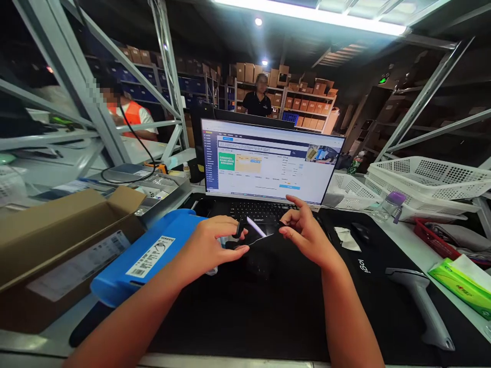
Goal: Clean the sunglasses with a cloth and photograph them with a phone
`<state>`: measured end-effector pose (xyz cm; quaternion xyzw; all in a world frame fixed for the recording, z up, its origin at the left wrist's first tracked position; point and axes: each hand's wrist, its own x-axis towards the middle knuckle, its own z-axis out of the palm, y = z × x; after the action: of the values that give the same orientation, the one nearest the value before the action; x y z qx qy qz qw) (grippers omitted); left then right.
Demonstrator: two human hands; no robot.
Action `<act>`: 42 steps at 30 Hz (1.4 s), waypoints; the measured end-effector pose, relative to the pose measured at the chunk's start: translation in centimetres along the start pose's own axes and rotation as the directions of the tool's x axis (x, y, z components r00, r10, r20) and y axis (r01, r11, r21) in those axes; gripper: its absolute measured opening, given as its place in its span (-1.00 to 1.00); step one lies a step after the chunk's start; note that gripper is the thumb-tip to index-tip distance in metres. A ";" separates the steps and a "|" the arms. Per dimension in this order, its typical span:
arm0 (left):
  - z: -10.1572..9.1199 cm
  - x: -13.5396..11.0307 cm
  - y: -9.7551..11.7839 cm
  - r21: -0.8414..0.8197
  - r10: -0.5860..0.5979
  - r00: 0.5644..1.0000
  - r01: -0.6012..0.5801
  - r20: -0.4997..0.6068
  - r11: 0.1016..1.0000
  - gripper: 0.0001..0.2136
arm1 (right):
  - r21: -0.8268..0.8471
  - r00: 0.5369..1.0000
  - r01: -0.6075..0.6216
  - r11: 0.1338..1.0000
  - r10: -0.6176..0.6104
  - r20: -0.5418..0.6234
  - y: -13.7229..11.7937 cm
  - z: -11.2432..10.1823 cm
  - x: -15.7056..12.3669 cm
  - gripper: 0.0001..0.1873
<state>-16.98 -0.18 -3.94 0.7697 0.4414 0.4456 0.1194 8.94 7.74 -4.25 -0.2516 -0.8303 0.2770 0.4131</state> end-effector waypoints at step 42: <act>0.8 -0.6 0.6 0.114 -0.081 0.977 0.105 -0.199 0.988 -0.12 | -0.677 0.893 0.145 0.722 -0.390 -0.225 0.6 -1.2 0.5 -0.72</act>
<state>-16.12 -0.83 -4.45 0.7070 0.5133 0.4841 0.0489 9.76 8.77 -3.82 -0.2982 -0.8137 -0.1383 0.4793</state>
